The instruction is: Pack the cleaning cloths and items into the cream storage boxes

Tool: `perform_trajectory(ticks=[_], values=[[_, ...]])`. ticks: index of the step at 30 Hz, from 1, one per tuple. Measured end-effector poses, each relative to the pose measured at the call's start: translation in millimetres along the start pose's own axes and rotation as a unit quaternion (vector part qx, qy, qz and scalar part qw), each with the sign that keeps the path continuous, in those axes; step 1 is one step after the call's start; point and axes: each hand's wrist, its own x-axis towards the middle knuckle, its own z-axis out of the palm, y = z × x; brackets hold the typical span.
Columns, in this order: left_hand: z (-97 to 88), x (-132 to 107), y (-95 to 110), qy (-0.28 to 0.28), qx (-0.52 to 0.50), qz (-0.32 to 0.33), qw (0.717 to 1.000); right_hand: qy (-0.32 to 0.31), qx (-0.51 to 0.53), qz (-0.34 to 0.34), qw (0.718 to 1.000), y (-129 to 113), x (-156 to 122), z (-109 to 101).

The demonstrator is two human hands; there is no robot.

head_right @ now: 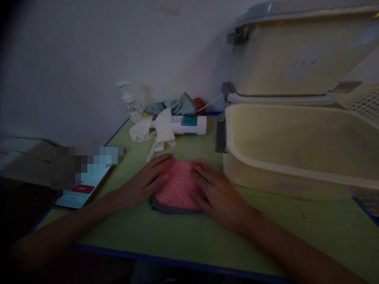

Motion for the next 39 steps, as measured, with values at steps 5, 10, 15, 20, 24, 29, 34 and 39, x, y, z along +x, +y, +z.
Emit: perform_trajectory(ticks=[5, 10, 15, 20, 24, 29, 34, 39], values=[[-4.5, 4.5, -2.0, 0.037, -0.034, -0.045, 0.998, 0.045, 0.015, 0.039, 0.998, 5.0, 3.4, 5.8], [-9.1, 5.5, -4.1, 0.012, -0.033, -0.049, 0.998, 0.035, 0.005, 0.052, 0.998, 6.2, 3.3, 8.8], [-14.0, 5.0, -5.2, -0.012, -0.036, -0.052, 0.998, 0.027, 0.067, 0.049, 0.996, 5.0, 3.4, 1.5], [-17.0, 3.6, -3.7, -0.022, -0.039, -0.102, 0.994, 0.028, 0.127, 0.068, 0.989, 8.9, 3.5, -1.8], [-16.7, 4.4, -3.4, -0.022, -0.085, -0.124, 0.988, 0.033, 0.196, 0.108, 0.974, 11.6, 5.3, -2.3], [-16.8, 7.1, 0.0, -0.02, -0.148, -0.137, 0.979, 0.049, 0.301, 0.141, 0.942, 11.4, 6.7, -1.5], [-20.7, 8.4, 3.2, -0.071, -0.159, -0.159, 0.972, 0.049, 0.37, 0.146, 0.916, 9.7, 5.8, -1.8], [-26.1, 6.9, 0.7, -0.1, -0.153, -0.13, 0.975, 0.022, 0.365, 0.153, 0.918, 5.6, 5.8, -4.2]])
